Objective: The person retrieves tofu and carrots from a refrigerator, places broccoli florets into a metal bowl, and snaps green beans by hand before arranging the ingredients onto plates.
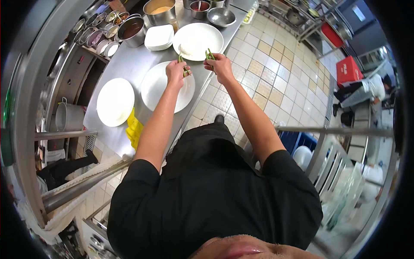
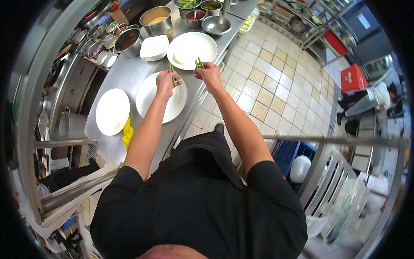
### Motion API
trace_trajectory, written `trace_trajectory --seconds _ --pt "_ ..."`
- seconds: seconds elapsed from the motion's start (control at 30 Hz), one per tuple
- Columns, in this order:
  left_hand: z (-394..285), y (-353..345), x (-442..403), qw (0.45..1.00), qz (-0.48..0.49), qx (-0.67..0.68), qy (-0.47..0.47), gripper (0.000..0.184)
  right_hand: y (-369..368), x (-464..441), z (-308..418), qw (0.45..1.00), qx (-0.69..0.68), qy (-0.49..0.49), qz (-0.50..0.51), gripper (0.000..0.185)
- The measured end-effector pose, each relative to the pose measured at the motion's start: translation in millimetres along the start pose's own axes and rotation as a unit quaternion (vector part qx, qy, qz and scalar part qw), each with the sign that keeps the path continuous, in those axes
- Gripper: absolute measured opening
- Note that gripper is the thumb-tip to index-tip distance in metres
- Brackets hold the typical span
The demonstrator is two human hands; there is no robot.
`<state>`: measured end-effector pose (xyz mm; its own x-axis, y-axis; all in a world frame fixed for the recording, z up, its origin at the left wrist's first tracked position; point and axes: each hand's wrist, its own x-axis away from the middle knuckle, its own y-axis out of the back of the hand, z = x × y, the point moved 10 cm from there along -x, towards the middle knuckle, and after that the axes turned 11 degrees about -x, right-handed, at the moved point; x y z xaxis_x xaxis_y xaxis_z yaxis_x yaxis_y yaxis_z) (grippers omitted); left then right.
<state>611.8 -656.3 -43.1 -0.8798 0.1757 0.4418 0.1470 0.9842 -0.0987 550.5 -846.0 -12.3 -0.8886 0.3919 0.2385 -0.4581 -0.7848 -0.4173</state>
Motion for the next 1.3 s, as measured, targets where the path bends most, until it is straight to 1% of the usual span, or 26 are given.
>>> trace_trajectory --seconds 0.07,0.1,0.2,0.23,0.33,0.37,0.47,0.5,0.6,0.7,0.8,0.9,1.0,1.03,1.1,1.13,1.17,1.3 --pt "-6.3 -5.3 -39.0 0.999 -0.041 0.021 -0.011 0.015 -4.2 -56.7 -6.4 0.999 0.041 -0.006 0.019 0.026" --pt "-9.8 -6.8 -55.9 0.998 -0.063 0.002 -0.024 0.015 -4.3 -78.6 -14.6 0.998 0.06 -0.013 0.03 0.026" --pt "-15.9 -16.5 -90.0 0.989 -0.134 -0.06 -0.002 0.017 -10.8 -133.4 -25.9 0.987 0.149 -0.012 0.059 0.025" --pt "-19.2 -19.6 -95.5 0.985 -0.165 -0.056 0.005 0.011 -15.8 -141.7 -22.9 0.982 0.176 -0.008 0.069 0.026" --pt "-19.3 -28.4 -125.3 0.978 -0.18 -0.101 0.011 0.007 -27.5 -171.8 -29.1 0.968 0.23 0.024 0.093 0.028" --pt "-16.3 -28.1 -134.5 0.975 -0.184 -0.125 0.021 0.009 -33.7 -178.9 -25.7 0.944 0.304 0.076 0.106 0.029" --pt "-16.1 -19.3 -144.1 0.942 -0.27 -0.198 -0.037 0.015 -54.3 -176.8 -18.9 0.905 0.379 0.125 0.149 0.031" --pt "-10.4 -13.8 -150.4 0.935 -0.285 -0.202 -0.06 0.021 -59.8 -175.3 -18.0 0.897 0.39 0.13 0.162 0.031" --pt "-35.4 -25.7 -117.3 0.926 -0.289 -0.238 -0.041 0.026 -63.2 -173.6 -15.5 0.886 0.409 0.097 0.196 0.036" --pt "-18.8 -19.7 -119.2 0.935 -0.259 -0.243 0.013 0.023 -54.9 -174.9 -19.5 0.901 0.373 0.095 0.198 0.034" --pt "-14.6 -14.3 -123.5 0.915 -0.247 -0.316 0.052 0.026 -45.4 -181.4 -24.7 0.93 0.302 0.117 0.171 0.028" --pt "-31.0 -22.3 -126.3 0.841 -0.215 -0.493 0.05 0.028 -38.7 -186.1 -20.9 0.947 0.268 0.097 0.147 0.025" --pt "-31.3 -27.6 -125.6 0.837 -0.198 -0.507 0.062 0.028 -20.4 -179.1 -3.7 0.931 0.318 0.127 0.127 0.019" --pt "-30.0 -27.1 -125.6 0.838 -0.206 -0.502 0.053 0.028 -19.8 -171.2 -2.9 0.9 0.381 0.142 0.158 0.022" --pt "-26.0 -26.3 -127.4 0.84 -0.223 -0.493 0.034 0.028 -21.5 -152.6 -2.7 0.862 0.448 0.132 0.198 0.027" --pt "-25.8 -28.6 -126.7 0.837 -0.215 -0.502 0.036 0.027 -22.5 -145.1 -3.9 0.841 0.48 0.126 0.216 0.03" --pt "-27.6 -30.9 -126.9 0.833 -0.209 -0.511 0.036 0.026 -24.5 -142.7 -8.9 0.829 0.496 0.108 0.234 0.037" --pt "-20.4 -33.0 -135.5 0.82 -0.171 -0.545 0.036 0.026 -29.0 -140.1 -21.9 0.81 0.53 0.09 0.234 0.04"
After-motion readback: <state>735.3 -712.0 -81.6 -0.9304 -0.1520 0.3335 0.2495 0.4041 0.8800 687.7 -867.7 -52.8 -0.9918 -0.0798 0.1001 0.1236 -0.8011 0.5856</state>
